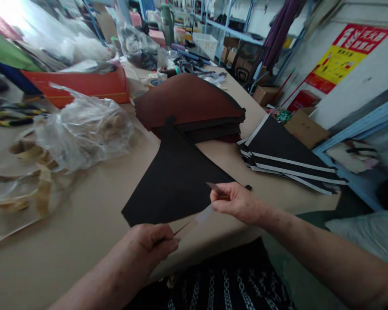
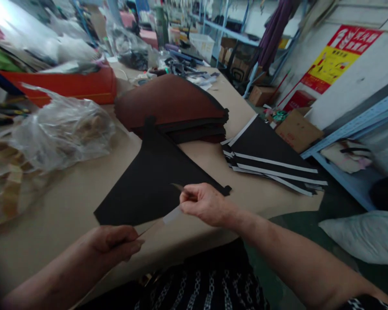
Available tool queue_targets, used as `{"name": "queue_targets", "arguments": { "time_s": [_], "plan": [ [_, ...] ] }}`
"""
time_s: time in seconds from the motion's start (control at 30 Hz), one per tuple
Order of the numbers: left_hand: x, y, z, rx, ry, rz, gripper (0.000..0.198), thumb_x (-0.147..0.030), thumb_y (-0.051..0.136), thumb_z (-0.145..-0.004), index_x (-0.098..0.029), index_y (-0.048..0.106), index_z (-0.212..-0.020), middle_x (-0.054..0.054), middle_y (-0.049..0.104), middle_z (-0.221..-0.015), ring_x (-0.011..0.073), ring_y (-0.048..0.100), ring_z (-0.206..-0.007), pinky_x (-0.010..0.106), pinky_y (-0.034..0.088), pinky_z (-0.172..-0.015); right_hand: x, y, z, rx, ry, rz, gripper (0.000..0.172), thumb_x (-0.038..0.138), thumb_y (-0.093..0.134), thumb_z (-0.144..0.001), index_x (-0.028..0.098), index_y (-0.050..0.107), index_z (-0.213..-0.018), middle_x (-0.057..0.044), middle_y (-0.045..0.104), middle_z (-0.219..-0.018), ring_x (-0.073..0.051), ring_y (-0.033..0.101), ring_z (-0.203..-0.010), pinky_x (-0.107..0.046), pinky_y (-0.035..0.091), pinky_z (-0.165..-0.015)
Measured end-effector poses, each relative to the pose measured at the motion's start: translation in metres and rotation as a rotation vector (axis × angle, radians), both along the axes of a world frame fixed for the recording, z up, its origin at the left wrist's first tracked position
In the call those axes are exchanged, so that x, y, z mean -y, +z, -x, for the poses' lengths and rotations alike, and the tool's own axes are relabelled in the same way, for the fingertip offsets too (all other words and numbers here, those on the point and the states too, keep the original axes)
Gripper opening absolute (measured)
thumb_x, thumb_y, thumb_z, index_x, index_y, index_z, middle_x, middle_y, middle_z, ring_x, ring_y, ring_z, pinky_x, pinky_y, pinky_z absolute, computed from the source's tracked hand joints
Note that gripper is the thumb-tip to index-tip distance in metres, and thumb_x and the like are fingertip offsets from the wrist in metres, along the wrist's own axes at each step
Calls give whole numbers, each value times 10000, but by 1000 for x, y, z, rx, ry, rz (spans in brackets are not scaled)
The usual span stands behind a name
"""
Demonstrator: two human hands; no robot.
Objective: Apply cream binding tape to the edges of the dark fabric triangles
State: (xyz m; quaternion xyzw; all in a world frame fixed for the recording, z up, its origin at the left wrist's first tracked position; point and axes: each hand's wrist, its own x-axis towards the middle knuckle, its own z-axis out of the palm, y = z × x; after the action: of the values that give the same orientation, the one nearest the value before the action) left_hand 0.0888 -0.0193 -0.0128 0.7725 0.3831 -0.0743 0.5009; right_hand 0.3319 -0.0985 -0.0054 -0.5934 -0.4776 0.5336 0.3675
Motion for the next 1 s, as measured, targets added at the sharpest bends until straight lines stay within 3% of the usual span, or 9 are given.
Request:
{"name": "queue_targets", "arguments": {
  "time_s": [0.17,0.3,0.47,0.67,1.0],
  "plan": [
    [-37,-3,0,-43,-42,23,353,-509,529,-713,-194,539,-555,-28,442,-524,122,373,-519,229,280,-498,16,-9,-71,179,-253,77,151,295,585,-686,169,502,-682,67,380,-563,-65,304,-503,-227,247,-514],
    [-56,-5,-5,-119,-9,-2,405,-556,523,-707,-188,538,-539,-29,438,-513,120,366,-503,224,271,-485,32,-28,-102,373,-289,114,154,305,587,-682,160,535,-678,44,446,-598,-82,372,-542,-230,289,-540],
    [-59,-8,-9,-183,-6,5,374,-501,535,-722,-173,553,-541,-32,449,-508,112,367,-498,208,248,-471,44,-39,-107,394,-297,185,147,315,557,-719,168,542,-712,51,439,-572,-81,359,-502,-226,275,-502],
    [-62,-14,-5,-232,-31,-47,337,-441,530,-737,-164,579,-551,-46,436,-493,98,359,-481,193,228,-457,43,-40,-102,551,-211,122,160,312,526,-754,168,578,-707,30,493,-594,-100,416,-552,-233,312,-542],
    [-63,-10,-9,-274,-101,-149,331,-429,503,-718,-157,597,-553,-49,431,-491,98,359,-497,183,227,-470,46,-41,-96,763,-171,38,161,263,495,-792,172,584,-693,7,574,-623,-120,502,-595,-238,357,-580]
  ]
}}
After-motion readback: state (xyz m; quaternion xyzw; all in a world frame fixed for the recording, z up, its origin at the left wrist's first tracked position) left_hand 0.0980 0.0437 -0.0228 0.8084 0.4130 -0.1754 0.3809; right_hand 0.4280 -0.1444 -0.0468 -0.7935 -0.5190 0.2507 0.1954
